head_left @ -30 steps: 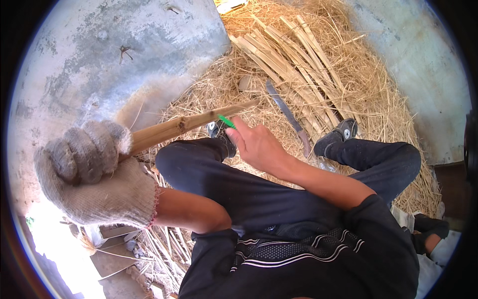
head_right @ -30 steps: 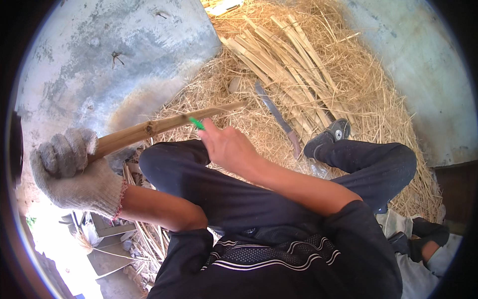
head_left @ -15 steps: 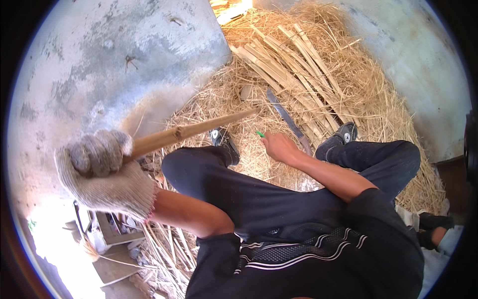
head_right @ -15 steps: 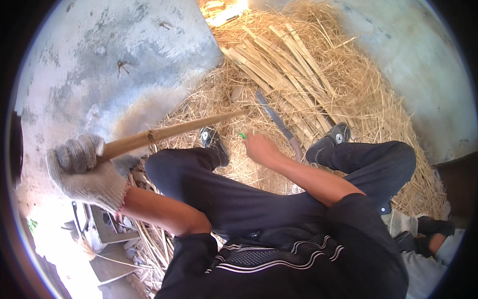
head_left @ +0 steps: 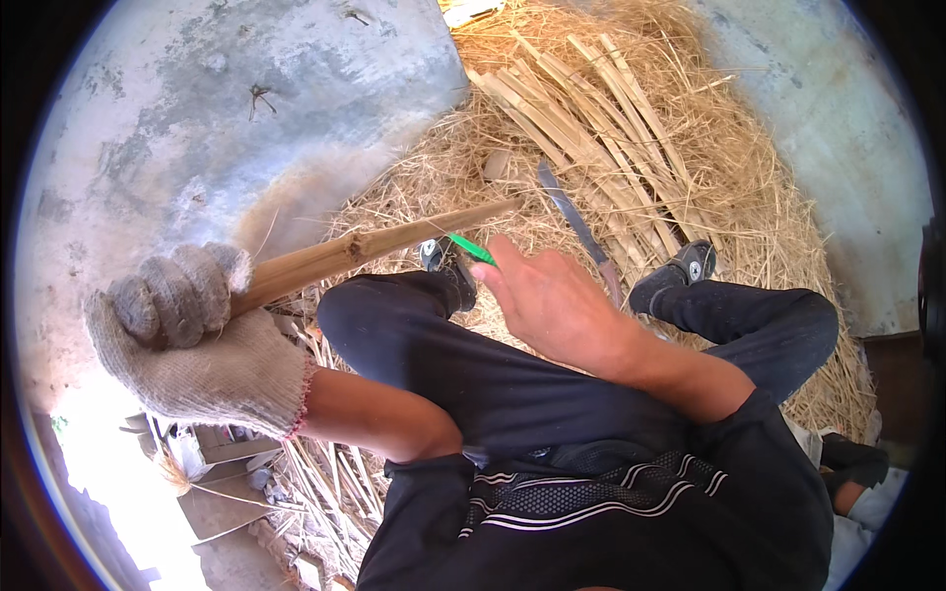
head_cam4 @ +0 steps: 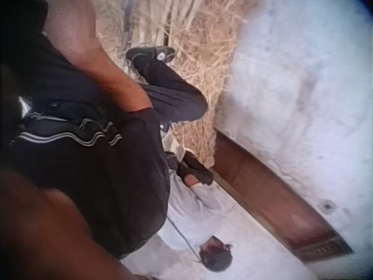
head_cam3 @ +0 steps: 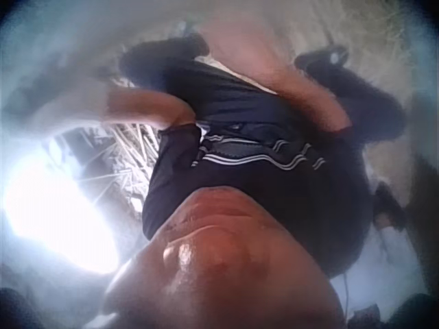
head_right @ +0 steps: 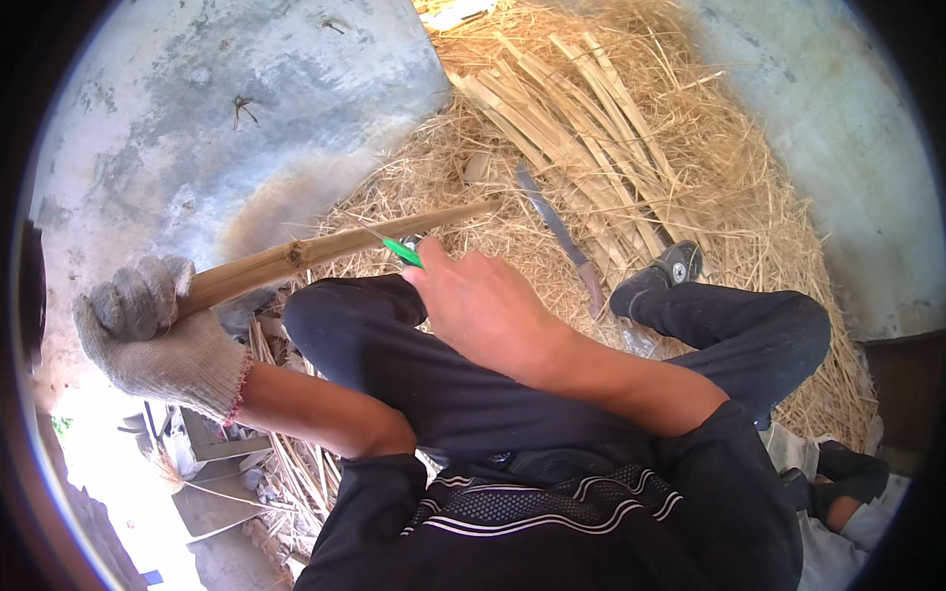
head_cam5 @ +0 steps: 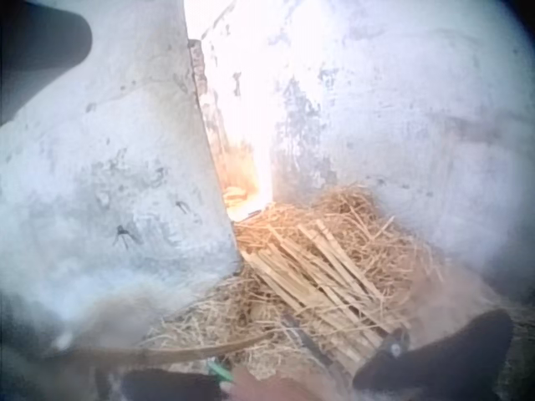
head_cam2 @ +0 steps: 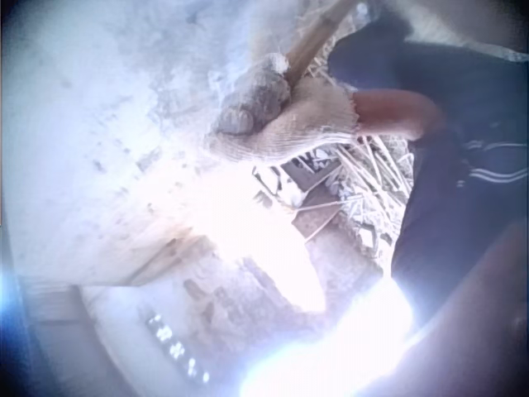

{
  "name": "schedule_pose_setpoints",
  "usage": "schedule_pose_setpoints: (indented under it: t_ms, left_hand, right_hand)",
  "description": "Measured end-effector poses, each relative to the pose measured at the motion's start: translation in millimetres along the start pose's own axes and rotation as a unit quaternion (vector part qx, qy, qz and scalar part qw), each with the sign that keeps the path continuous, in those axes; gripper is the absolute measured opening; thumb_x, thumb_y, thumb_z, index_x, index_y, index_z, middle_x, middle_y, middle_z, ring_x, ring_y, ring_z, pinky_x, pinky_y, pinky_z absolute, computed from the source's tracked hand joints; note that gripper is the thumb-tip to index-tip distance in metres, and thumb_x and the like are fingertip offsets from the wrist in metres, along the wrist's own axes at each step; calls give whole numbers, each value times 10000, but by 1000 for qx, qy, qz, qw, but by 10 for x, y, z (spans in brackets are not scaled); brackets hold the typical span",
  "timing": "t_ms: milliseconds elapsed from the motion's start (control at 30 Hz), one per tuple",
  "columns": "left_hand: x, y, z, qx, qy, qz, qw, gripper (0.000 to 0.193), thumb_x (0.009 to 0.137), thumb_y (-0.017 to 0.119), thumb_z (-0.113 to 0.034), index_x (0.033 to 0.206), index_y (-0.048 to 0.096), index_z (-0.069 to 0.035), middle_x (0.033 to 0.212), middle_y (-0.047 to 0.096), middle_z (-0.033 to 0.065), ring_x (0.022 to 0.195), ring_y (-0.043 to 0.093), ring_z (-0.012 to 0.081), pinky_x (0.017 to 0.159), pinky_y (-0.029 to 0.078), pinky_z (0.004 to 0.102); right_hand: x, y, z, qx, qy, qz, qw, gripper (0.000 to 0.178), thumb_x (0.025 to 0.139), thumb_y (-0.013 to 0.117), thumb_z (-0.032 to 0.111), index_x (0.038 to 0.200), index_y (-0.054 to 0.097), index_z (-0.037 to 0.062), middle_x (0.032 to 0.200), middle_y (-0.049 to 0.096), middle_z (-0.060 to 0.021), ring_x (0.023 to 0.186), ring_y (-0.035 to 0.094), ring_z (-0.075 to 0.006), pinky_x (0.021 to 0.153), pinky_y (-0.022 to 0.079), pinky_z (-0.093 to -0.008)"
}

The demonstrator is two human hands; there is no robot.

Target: The person sits on a bed of straw and uses a green utility knife to shave the surface of a long bamboo pole held in their gloved left hand. They repeatedly scrape the tool along the length of the pole to remove the outer layer, creating a pile of shavings.

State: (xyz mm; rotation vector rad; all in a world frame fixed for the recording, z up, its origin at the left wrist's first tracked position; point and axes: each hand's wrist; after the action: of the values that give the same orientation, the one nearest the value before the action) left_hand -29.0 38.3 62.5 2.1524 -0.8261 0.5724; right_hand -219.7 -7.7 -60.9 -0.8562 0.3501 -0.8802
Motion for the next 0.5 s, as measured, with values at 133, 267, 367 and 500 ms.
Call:
schedule_pose_setpoints:
  t_ms: [133,267,367,500]
  left_hand:
    - [-36,110,18,-11,-3,-18,1000,419,961,395,-199,561,270,-200,483,238,-53,406,202,81,391,245,266]
    - [13,39,-10,-7,23,14,1000,425,964,404,-202,560,270,-201,482,235,-53,405,203,79,389,247,270]
    - [-59,55,-9,-8,10,12,1000,435,969,405,-218,556,271,-201,477,233,-52,398,202,79,386,250,268]
    - [-57,68,10,-34,-9,20,999,441,963,412,-221,545,274,-200,470,229,-51,389,193,82,383,236,269]
  right_hand:
    - [172,586,-467,68,46,-30,996,303,1001,443,273,984,466,-29,579,575,-242,556,593,-447,519,475,-528]
    - [277,878,-1046,72,52,-36,995,315,1007,433,275,999,467,-38,566,564,-243,539,581,-449,519,458,-537]
    - [139,577,-429,149,20,-25,988,323,1011,421,283,1016,487,-33,551,549,-252,533,580,-450,526,456,-546]
    - [295,634,-555,117,74,-30,990,316,1015,414,282,982,477,-26,527,525,-256,514,565,-462,509,441,-543]
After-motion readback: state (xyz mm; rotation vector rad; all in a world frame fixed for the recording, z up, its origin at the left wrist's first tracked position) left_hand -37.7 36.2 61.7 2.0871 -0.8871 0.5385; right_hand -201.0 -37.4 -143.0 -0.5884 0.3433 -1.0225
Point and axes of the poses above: each hand's wrist, its own x-axis towards the middle knuckle, its own y-axis out of the palm, z = x × y
